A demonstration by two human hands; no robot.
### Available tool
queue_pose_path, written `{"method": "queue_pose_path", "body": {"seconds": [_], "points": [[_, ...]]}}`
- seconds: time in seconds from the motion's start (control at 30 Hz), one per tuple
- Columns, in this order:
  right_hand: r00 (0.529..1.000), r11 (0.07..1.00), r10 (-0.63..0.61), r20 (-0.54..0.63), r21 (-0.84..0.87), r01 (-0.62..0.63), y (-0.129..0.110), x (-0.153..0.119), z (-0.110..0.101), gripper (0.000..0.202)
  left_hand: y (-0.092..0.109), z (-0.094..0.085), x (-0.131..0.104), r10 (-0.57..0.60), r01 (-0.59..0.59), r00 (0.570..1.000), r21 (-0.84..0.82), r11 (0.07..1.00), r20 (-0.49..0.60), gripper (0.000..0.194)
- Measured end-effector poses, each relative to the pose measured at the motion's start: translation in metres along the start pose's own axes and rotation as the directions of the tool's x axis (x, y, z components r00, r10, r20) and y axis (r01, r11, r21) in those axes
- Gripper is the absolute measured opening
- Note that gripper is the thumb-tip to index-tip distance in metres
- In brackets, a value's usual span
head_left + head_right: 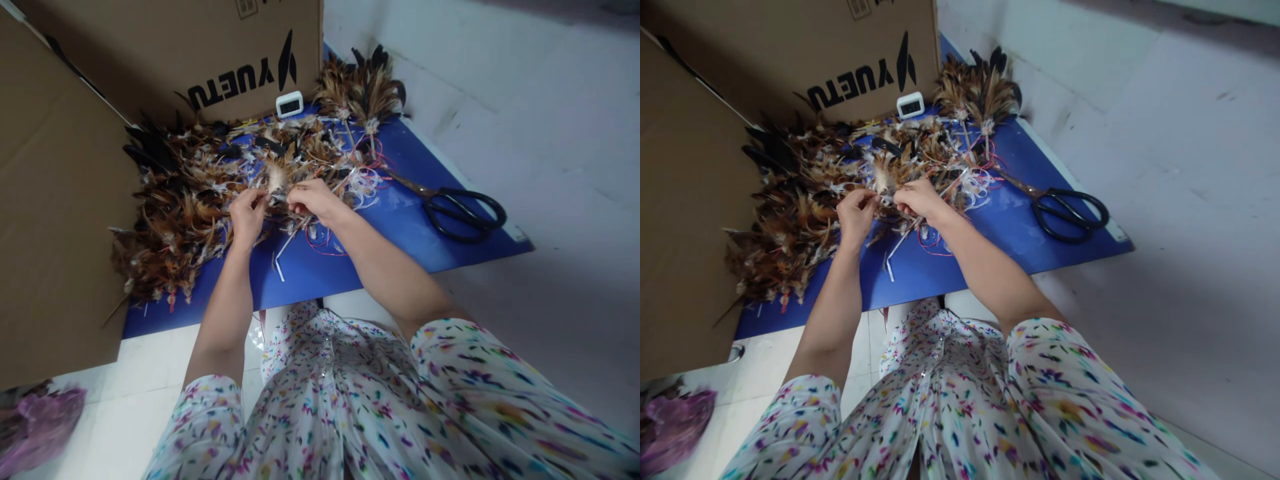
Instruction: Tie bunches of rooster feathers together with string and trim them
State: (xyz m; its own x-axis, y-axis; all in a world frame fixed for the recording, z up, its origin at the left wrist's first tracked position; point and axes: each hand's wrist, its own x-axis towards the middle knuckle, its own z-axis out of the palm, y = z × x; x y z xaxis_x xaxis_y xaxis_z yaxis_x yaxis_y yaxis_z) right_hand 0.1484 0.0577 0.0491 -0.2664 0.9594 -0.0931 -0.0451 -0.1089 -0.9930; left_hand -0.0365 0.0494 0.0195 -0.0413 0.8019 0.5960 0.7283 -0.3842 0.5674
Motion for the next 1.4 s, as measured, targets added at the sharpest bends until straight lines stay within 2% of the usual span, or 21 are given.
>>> {"method": "queue_pose_path", "body": {"seconds": [0.3, 0.73, 1.4], "points": [[1.000, 1.000, 0.015, -0.022, -0.006, -0.016, 0.0007, 0.0005, -0.0005, 0.019, 0.0087, -0.0038, -0.0005, 0.060, -0.062, 0.998, 0.065, 0.996, 0.030, 0.008], [1.000, 1.000, -0.020, -0.015, -0.016, 0.019, 0.0040, 0.0026, -0.0014, 0.022, 0.0060, -0.0013, -0.0025, 0.148, -0.153, 0.987, 0.097, 0.983, 0.057, 0.012], [1.000, 1.000, 0.008, 0.002, 0.002, -0.008, 0.0040, 0.0031, -0.0002, 0.026, 0.0050, 0.0003, -0.0044, 0.163, -0.177, 0.981, 0.132, 0.975, 0.109, 0.015]]}}
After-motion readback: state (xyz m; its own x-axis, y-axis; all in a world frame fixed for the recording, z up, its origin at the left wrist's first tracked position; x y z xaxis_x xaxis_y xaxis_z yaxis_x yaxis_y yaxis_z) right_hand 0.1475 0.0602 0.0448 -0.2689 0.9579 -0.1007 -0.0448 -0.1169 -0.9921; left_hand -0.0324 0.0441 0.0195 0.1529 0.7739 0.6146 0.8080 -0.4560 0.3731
